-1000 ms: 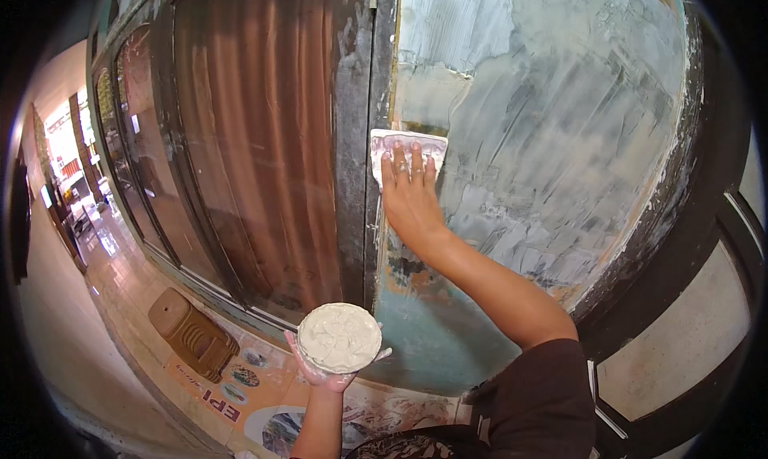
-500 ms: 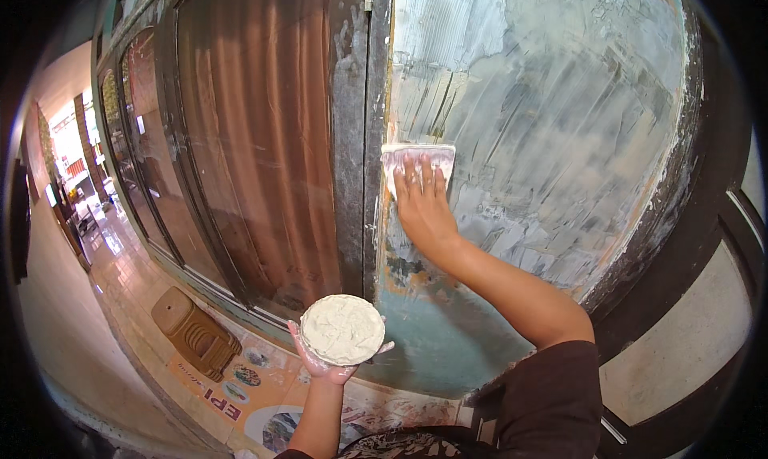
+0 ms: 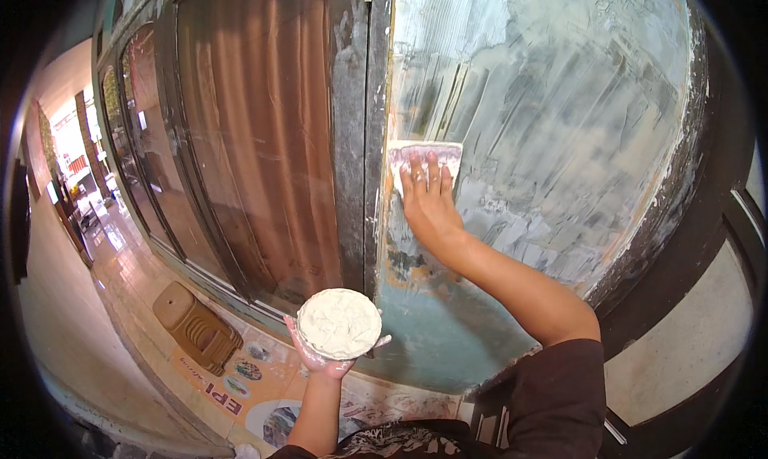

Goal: Applying and smoothing putty on a wall using a spatula.

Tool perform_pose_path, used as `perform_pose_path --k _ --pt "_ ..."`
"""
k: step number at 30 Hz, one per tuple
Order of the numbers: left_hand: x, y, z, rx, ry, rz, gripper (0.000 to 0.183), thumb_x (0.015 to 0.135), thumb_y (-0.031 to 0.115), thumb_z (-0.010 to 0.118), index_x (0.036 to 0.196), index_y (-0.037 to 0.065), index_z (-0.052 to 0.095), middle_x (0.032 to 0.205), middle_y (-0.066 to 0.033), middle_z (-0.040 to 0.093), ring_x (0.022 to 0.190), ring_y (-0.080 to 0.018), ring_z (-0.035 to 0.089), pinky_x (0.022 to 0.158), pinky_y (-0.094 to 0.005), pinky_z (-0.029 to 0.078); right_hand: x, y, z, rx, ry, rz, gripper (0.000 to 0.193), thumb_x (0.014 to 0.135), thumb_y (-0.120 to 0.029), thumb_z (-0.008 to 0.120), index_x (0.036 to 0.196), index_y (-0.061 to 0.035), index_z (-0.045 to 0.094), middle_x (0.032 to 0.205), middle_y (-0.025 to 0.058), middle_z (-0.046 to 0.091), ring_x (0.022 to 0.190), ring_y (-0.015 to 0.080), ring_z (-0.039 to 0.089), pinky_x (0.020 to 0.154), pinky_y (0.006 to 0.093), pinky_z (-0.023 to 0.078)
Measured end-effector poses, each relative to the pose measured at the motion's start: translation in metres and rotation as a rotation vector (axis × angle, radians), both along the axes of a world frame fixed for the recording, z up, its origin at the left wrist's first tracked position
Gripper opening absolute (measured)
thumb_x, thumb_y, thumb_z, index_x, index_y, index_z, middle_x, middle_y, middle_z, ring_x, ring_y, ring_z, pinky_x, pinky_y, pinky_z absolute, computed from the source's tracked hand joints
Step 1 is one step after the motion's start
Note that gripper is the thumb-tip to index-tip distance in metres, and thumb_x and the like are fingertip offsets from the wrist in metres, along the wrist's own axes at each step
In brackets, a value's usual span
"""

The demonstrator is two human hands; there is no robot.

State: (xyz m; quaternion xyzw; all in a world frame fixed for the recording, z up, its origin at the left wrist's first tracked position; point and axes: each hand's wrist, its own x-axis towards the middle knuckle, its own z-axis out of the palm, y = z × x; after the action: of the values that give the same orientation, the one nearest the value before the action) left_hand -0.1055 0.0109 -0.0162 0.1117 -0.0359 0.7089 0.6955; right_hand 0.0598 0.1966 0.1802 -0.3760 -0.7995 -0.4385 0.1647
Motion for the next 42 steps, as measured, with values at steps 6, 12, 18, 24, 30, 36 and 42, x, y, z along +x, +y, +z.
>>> perform_pose_path --k 6,12,18,24,30,36,42 --pt "-0.002 -0.007 0.005 0.008 0.016 -0.009 0.104 0.078 0.092 0.035 0.153 0.02 0.038 0.157 -0.017 0.037 0.138 -0.0511 0.038 0.099 -0.0832 0.03 0.001 -0.015 0.088 0.159 0.14 0.167 0.058 0.089 -0.002 0.051 0.145 0.0059 0.04 0.15 0.0306 0.04 0.14 0.0511 0.035 0.114 0.058 0.033" --pt "0.006 -0.002 0.008 0.003 0.015 -0.039 0.104 0.079 0.091 0.035 0.153 0.018 0.038 0.156 -0.0167 0.037 0.137 -0.0513 0.04 0.099 -0.0828 0.031 0.014 0.007 0.058 0.129 0.02 -0.068 0.055 0.091 -0.003 0.049 0.145 0.0061 0.042 0.153 0.0286 0.039 0.141 0.0506 0.035 0.115 0.0595 0.03" --pt "0.001 -0.007 0.001 0.0 -0.002 -0.031 0.105 0.078 0.091 0.036 0.154 0.019 0.036 0.157 -0.0166 0.035 0.136 -0.0522 0.04 0.098 -0.0832 0.031 0.01 -0.029 0.005 -0.177 0.028 0.164 0.054 0.092 -0.004 0.048 0.145 0.0071 0.04 0.15 0.0306 0.04 0.142 0.052 0.032 0.116 0.0593 0.029" --pt "0.011 -0.006 0.001 -0.002 0.011 -0.07 0.105 0.077 0.092 0.038 0.155 0.021 0.034 0.16 -0.017 0.03 0.138 -0.0562 0.033 0.098 -0.0865 0.023 0.043 -0.006 0.112 0.191 0.239 0.068 0.057 0.091 -0.003 0.051 0.145 0.0061 0.04 0.152 0.0285 0.039 0.143 0.0505 0.031 0.115 0.057 0.03" --pt "0.014 -0.01 -0.002 -0.01 -0.038 -0.091 0.107 0.075 0.092 0.039 0.155 0.022 0.034 0.161 -0.0191 0.028 0.14 -0.0598 0.027 0.1 -0.0878 0.018 0.04 -0.01 -0.023 -0.02 -0.036 0.02 0.056 0.093 -0.01 0.048 0.145 0.0083 0.039 0.151 0.0313 0.039 0.142 0.0523 0.032 0.115 0.0576 0.03" --pt "0.019 -0.009 0.006 0.011 -0.023 -0.136 0.108 0.074 0.092 0.041 0.155 0.021 0.035 0.16 -0.0195 0.03 0.139 -0.0601 0.028 0.1 -0.0874 0.019 0.032 -0.028 0.088 0.068 0.189 0.172 0.053 0.092 -0.004 0.051 0.143 0.0072 0.041 0.15 0.03 0.04 0.14 0.0514 0.035 0.114 0.0566 0.032" --pt "0.041 -0.002 0.012 0.056 -0.037 -0.219 0.105 0.076 0.09 0.041 0.155 0.021 0.033 0.161 -0.0183 0.028 0.14 -0.0569 0.031 0.1 -0.0869 0.02 0.029 0.002 0.073 0.23 0.023 -0.107 0.055 0.09 -0.004 0.052 0.144 0.0064 0.043 0.15 0.0294 0.041 0.138 0.053 0.038 0.112 0.0568 0.036"
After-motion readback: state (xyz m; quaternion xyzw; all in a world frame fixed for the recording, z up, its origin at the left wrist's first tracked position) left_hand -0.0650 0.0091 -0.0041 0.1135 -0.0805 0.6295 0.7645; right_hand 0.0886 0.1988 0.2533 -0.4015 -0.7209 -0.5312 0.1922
